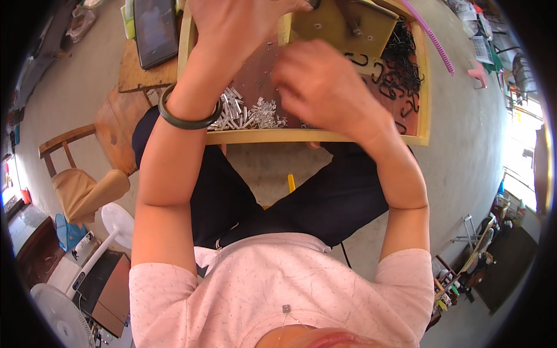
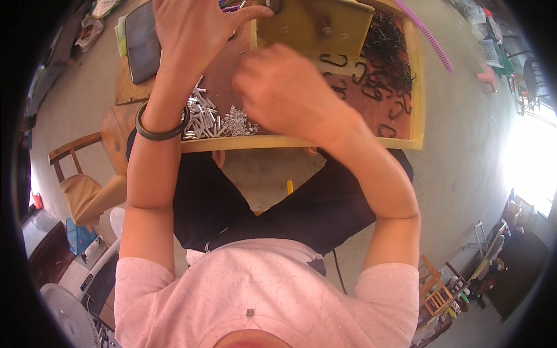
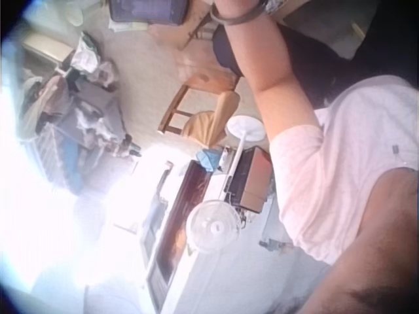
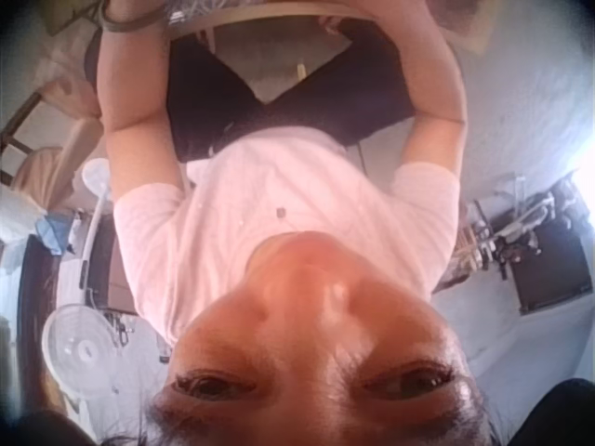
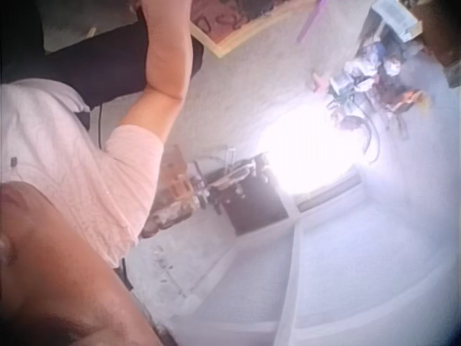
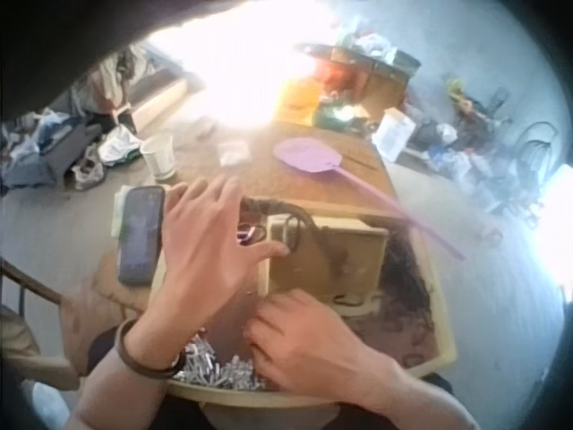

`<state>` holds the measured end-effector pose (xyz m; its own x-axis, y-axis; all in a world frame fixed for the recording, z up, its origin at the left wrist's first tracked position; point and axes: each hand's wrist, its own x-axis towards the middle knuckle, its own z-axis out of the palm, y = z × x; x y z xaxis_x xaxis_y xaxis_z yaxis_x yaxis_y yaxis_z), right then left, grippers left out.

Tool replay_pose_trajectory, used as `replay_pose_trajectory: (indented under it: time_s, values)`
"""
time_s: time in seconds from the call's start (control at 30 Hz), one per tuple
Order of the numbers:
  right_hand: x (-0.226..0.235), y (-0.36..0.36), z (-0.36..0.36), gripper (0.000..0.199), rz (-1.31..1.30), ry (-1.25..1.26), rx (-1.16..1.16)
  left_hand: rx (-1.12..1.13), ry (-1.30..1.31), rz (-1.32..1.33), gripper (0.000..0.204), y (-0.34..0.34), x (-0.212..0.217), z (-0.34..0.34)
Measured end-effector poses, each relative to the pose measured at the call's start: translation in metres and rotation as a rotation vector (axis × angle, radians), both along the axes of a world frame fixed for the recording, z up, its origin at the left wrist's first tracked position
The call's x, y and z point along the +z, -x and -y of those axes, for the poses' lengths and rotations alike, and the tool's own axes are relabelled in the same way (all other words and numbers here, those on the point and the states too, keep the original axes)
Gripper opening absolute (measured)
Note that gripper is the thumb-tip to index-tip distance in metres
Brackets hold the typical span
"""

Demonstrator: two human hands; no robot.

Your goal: The person assembles small metal components into black plastic clips by hand. They pick up a metal piece and a plastic clip, insert the metal piece into the clip using a mounting tool on the table, and set the assembled item aside.

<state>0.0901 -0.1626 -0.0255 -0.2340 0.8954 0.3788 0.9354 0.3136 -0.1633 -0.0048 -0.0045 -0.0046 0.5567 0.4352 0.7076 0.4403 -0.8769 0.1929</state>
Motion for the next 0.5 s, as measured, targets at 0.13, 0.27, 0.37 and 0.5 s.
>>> replay_pose_trajectory:
  time_s: [0.13,0.27,0.37,0.5]
  values:
    - [0.029,-0.051,-0.023,0.014,-0.265,-0.287,-0.176,0.035,0.02,-0.021,0.056,-0.004,0.002,0.0]
    - [0.036,-0.064,-0.045,0.019,-0.174,-0.377,-0.145,0.008,0.055,-0.014,0.054,-0.003,0.002,0.001]
    - [0.031,-0.063,-0.059,0.015,-0.113,-0.445,-0.098,0.015,0.017,-0.005,0.054,-0.003,-0.003,-0.002]
    - [0.026,-0.063,-0.064,0.015,-0.021,-0.482,-0.089,-0.014,0.02,0.034,0.054,-0.001,-0.002,-0.002]
